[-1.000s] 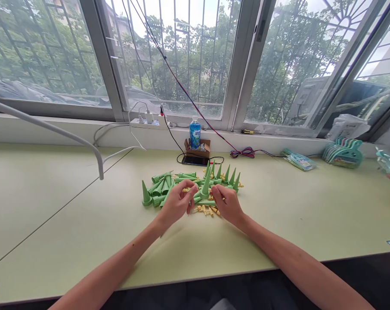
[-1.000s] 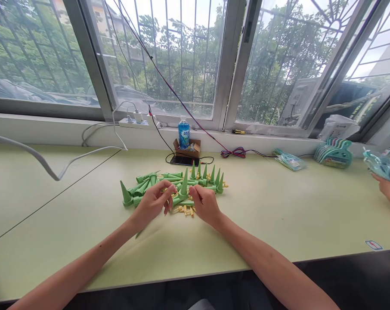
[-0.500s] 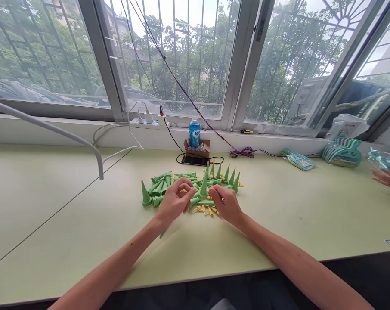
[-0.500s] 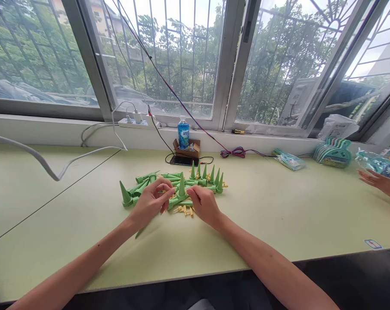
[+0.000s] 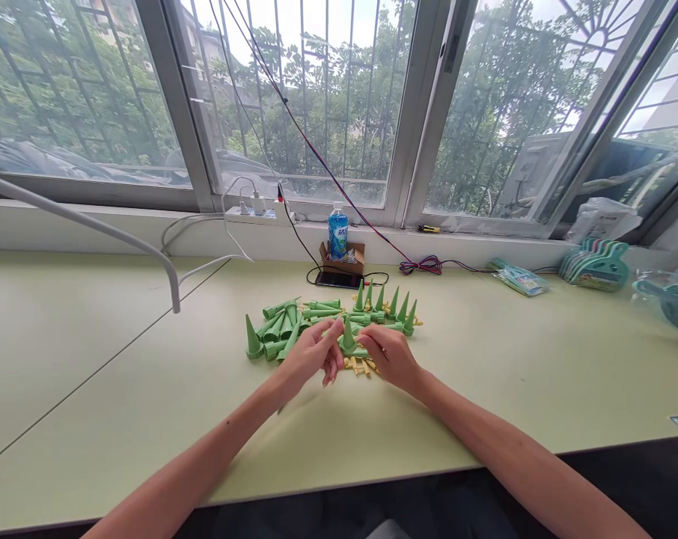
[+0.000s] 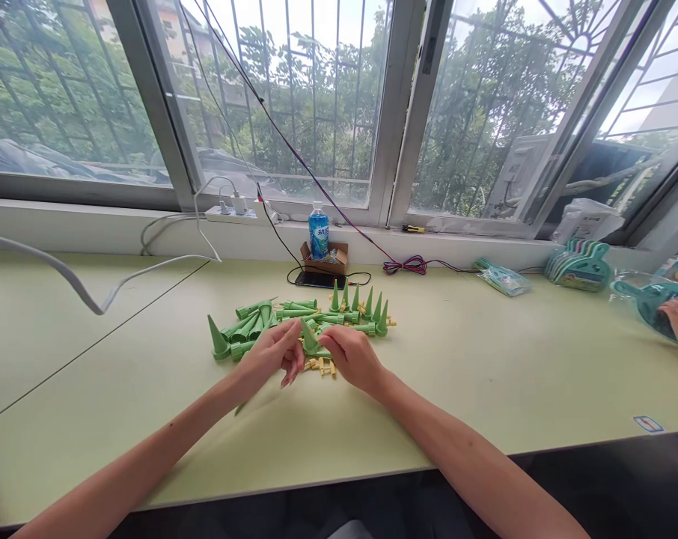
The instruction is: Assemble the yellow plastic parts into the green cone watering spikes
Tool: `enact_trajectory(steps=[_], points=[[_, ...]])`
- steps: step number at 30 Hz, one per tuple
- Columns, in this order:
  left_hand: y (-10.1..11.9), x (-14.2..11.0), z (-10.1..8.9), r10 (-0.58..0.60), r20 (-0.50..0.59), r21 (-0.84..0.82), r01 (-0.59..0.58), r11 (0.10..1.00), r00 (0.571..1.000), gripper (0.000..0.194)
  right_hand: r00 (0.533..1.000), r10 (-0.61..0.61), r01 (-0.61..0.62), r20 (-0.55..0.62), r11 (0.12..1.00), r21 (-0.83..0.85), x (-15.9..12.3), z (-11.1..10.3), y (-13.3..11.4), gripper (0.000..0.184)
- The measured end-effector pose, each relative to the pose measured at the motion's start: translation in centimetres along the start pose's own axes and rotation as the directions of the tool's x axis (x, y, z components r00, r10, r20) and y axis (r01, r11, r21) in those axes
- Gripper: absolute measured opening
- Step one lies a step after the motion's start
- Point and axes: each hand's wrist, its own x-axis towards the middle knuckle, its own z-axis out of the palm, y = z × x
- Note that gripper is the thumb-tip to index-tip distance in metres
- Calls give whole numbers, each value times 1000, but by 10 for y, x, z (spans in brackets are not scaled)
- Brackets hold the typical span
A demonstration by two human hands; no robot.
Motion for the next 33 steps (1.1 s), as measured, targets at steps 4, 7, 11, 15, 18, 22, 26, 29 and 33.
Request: enact_trajectory(steps=[4, 7, 11, 15, 18, 22, 26, 29, 33], points=[[-1, 0, -1, -11, 8, 2, 11, 1000, 1000, 51, 1000, -1, 1, 27, 1000, 2, 0, 0, 1, 28], [-1, 1, -1, -22, 0, 6, 22, 1000, 1000, 51, 999, 1, -2, 51, 1000, 5, -1, 0, 3, 28], [-2, 2, -3, -41, -8, 18, 41, 999, 999, 45, 998, 14, -15, 61, 1000, 6, -2, 0, 6, 29], [0, 1, -5, -30, -7, 34, 30, 999, 1000, 42, 997, 16, -17, 69, 1000, 11, -3, 0, 6, 29], [1, 0, -5, -10, 1, 59, 10, 998, 1000, 40, 997, 20, -22, 70, 999, 31, -3, 1, 5, 31], [-2, -2, -5, 41, 34, 130, -45, 991, 999, 40, 997, 52, -54, 48, 998, 36, -4, 1, 4, 39], [-11, -1, -7, 172, 32, 270, -175, 947, 984, 45, 993, 111, -113, 41, 992, 51, -4, 2, 5, 43], [-16, 0, -7, 290, -4, 422, -261, 868, 957, 42, 991, 134, -136, 30, 989, 64, -4, 2, 4, 44], [-15, -1, -5, 343, -39, 481, -284, 829, 938, 42, 986, 165, -164, 4, 983, 86, -4, 4, 2, 45]])
